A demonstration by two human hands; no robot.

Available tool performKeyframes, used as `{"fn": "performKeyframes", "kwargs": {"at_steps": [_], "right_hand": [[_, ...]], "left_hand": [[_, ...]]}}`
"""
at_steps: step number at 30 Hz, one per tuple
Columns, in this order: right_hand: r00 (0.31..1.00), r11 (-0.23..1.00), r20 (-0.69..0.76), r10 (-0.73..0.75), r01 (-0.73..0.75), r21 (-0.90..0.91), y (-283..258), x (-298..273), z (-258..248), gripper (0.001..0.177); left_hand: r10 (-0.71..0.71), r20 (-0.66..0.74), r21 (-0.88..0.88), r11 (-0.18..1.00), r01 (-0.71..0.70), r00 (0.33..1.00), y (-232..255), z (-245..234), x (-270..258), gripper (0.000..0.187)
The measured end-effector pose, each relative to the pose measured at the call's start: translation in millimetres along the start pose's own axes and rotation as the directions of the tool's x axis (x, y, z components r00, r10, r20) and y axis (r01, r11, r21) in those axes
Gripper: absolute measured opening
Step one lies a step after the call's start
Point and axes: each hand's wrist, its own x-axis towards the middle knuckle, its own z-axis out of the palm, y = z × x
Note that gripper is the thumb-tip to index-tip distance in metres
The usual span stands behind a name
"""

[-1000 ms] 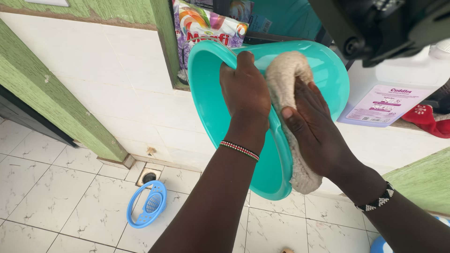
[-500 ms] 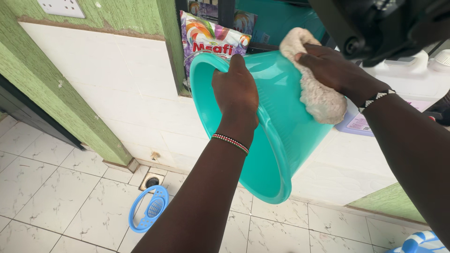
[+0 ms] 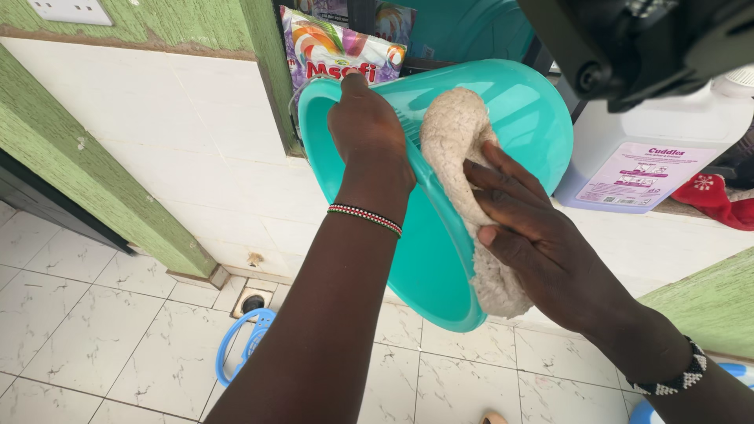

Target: The person wipes a plastic strainer with a cloth, sets it on the floor, and wipes the inside and outside of a bucket using the cloth.

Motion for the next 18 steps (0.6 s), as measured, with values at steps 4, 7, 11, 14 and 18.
{"fn": "performKeyframes", "kwargs": {"at_steps": [4,7,11,14,18], "right_hand": [[0.999,0.999,0.049,0.02,-0.023,0.049,2.4,6.6,1.4,0.05],[0.996,0.982,0.048,-0.081,0.088,-0.167,-0.4,37.1,7.3,0.037],[0.963,0.922,0.051,-0.265,0.269,-0.28,-11.3,89.7,2.8,0.023],[0.975,0.96,0.057,-0.213,0.219,-0.176,-23.9,95.3,-1.4,0.034],[0.975,0.966,0.001,-0.22,0.219,-0.137,-15.6,48.5,-6.3,0.037]], "left_hand": [[0.101,0.018,0.033,0.994,-0.101,0.995,5.9,-2.9,14.4,0.053],[0.125,0.026,0.052,0.991,-0.127,0.992,7.6,-7.2,23.5,0.055],[0.143,0.109,0.009,0.989,-0.145,0.984,12.3,-2.5,20.7,0.053],[0.057,0.016,-0.024,0.998,-0.056,0.998,17.0,3.7,20.1,0.048],[0.188,-0.009,0.041,0.981,-0.187,0.982,8.3,5.1,13.6,0.055]]}}
